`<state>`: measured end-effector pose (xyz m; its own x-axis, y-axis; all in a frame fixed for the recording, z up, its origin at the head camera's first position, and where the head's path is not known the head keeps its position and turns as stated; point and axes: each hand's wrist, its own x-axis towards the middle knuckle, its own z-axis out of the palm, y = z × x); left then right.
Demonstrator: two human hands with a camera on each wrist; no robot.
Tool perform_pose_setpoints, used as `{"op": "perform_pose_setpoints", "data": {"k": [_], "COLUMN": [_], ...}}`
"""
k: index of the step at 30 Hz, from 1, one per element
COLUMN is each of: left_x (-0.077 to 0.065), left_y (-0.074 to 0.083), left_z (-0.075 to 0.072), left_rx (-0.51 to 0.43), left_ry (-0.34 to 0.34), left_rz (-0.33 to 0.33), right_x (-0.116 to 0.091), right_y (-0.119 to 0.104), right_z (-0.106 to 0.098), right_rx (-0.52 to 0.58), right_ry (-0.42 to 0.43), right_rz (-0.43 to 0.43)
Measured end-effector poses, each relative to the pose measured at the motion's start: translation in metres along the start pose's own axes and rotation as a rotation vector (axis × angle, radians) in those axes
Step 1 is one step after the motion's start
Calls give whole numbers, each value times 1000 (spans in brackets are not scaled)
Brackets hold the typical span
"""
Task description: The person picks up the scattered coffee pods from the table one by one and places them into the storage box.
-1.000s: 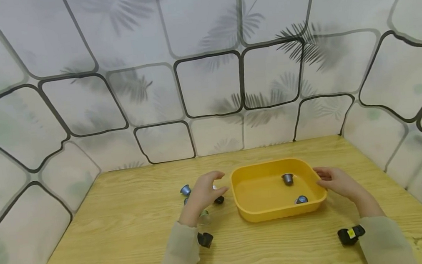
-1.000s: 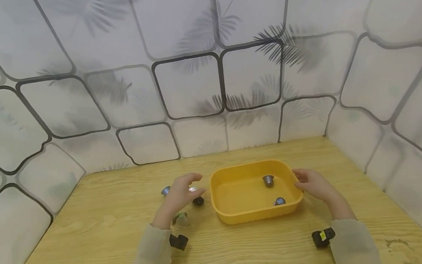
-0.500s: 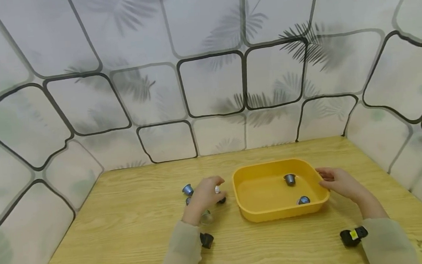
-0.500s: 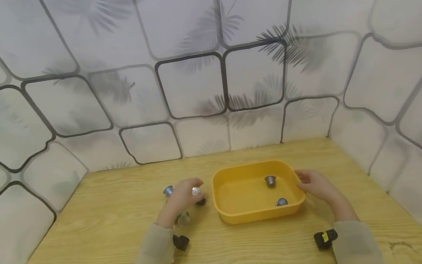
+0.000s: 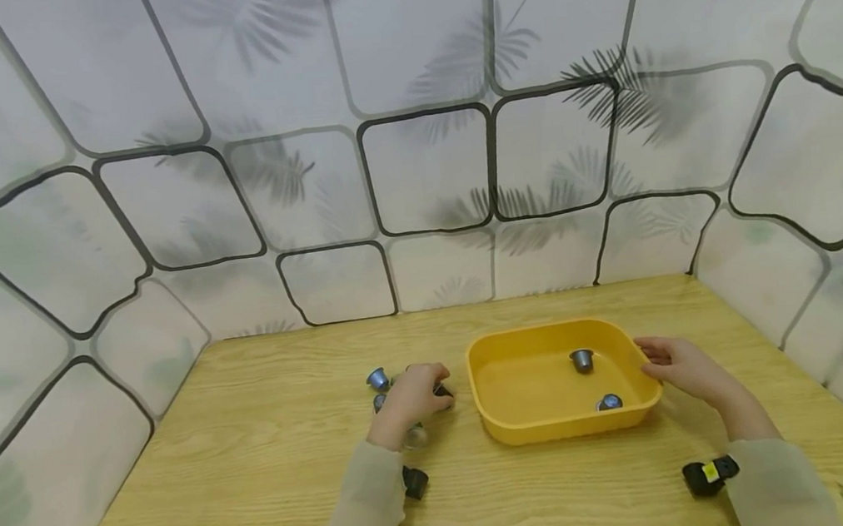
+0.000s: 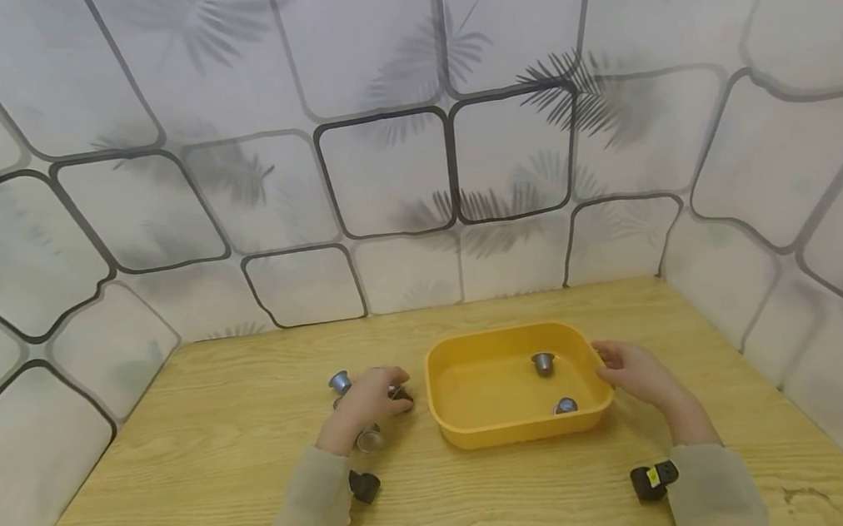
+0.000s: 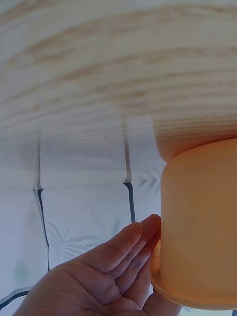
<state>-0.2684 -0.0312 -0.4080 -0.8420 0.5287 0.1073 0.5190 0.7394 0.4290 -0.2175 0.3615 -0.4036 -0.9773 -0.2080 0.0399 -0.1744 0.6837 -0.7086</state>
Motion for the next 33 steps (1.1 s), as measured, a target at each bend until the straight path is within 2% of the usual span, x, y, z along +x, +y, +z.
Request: {"op": "perform_pose_setpoints", "data": {"k": [6,13,22,33], "left_x": [0,-1,-1,-2], "left_y": [-1,0,0,3], "left_z": [1,2,5,2], "left_rx": [17,32,5,93], "left_ry": [-20,-67,-123,-161], "left_rz": [16,0,-22,17], "right_x": [-1,-1,0,-1], "right_y": [-1,0,0,1], "right_z": [0,1,-1,-1], "right_rx": [-2,-7,-1,2], "right_ry": [-3,-2,1,-2], "right_rz": [1,6,12,11]}}
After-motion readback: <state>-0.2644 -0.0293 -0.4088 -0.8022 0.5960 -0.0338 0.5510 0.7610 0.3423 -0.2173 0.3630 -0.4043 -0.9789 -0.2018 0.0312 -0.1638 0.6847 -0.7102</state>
